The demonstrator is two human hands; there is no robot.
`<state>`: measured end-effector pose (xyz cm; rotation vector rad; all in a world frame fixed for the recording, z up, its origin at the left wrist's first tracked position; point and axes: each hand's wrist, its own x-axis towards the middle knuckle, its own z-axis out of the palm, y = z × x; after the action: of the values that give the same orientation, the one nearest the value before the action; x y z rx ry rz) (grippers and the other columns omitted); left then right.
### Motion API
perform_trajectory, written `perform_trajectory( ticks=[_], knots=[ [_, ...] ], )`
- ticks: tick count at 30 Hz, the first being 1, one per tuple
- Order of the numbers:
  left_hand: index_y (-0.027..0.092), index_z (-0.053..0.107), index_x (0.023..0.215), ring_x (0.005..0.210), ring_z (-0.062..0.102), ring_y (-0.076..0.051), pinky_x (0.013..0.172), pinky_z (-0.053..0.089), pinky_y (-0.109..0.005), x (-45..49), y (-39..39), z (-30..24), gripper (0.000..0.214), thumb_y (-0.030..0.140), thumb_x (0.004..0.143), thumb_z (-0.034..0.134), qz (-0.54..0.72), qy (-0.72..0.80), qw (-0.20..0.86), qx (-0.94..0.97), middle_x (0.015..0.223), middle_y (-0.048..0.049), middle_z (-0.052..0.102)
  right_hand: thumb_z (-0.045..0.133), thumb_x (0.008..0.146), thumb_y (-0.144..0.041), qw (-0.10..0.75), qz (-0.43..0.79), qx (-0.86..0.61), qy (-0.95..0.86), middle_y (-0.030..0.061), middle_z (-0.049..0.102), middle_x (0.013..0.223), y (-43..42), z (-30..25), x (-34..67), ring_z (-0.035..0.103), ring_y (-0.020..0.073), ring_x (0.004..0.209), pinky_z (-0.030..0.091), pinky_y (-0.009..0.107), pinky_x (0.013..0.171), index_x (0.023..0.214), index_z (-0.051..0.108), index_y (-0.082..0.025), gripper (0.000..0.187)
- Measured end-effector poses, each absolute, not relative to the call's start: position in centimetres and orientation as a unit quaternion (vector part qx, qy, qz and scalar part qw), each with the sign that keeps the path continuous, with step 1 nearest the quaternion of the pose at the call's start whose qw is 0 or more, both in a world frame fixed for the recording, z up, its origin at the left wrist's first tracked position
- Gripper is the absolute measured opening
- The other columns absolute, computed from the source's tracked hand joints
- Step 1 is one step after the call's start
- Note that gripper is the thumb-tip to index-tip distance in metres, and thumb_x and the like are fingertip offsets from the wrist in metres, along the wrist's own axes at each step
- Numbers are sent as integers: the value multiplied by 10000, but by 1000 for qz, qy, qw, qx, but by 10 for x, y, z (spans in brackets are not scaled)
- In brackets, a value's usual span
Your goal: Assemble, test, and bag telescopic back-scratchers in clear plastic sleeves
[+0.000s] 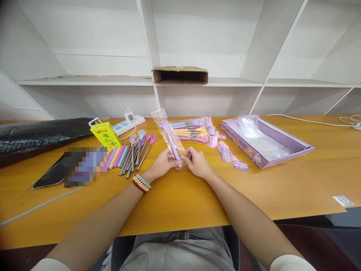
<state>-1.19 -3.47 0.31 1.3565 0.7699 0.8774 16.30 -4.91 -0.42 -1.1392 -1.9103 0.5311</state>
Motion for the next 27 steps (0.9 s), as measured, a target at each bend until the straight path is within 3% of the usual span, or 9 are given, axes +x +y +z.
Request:
perform_trajectory(
  ticks=[6,12,17,22,27],
  knots=[
    [144,456,1007,674,615,-156,621,520,-311,-11,-34,1,460,258,652,727,376,340,638,580,785,-53,628,556,798,-374,441,250,-461,-728,-72,437,530,-49,-6,163,403,98,473,307,230,485,885,435,-203,228],
    [147,465,990,713,625,-160,653,528,-305,-14,-29,0,476,244,621,749,418,326,641,555,825,-55,641,751,609,-383,436,456,-415,-656,-31,603,709,-48,-7,163,558,122,593,422,239,548,1231,316,-210,778],
    [151,461,1024,704,631,-174,606,539,-312,-15,-30,2,491,272,636,738,397,341,630,574,899,-84,645,776,557,-322,410,550,-423,-592,-46,591,556,-43,-6,162,530,122,428,383,205,369,1116,410,-173,685],
    [146,468,1024,667,625,-165,567,538,-300,-12,-34,5,491,267,633,739,391,354,618,583,853,-81,645,794,494,-252,399,597,-420,-555,-34,605,533,-41,-2,164,544,130,412,441,228,373,1018,448,-161,635],
    [141,484,976,671,610,-141,570,521,-259,-11,-32,5,450,221,618,746,430,343,614,565,831,-63,641,785,493,-197,439,611,-404,-520,-49,594,567,-42,0,165,502,90,404,375,192,364,1002,486,-175,591]
  ],
)
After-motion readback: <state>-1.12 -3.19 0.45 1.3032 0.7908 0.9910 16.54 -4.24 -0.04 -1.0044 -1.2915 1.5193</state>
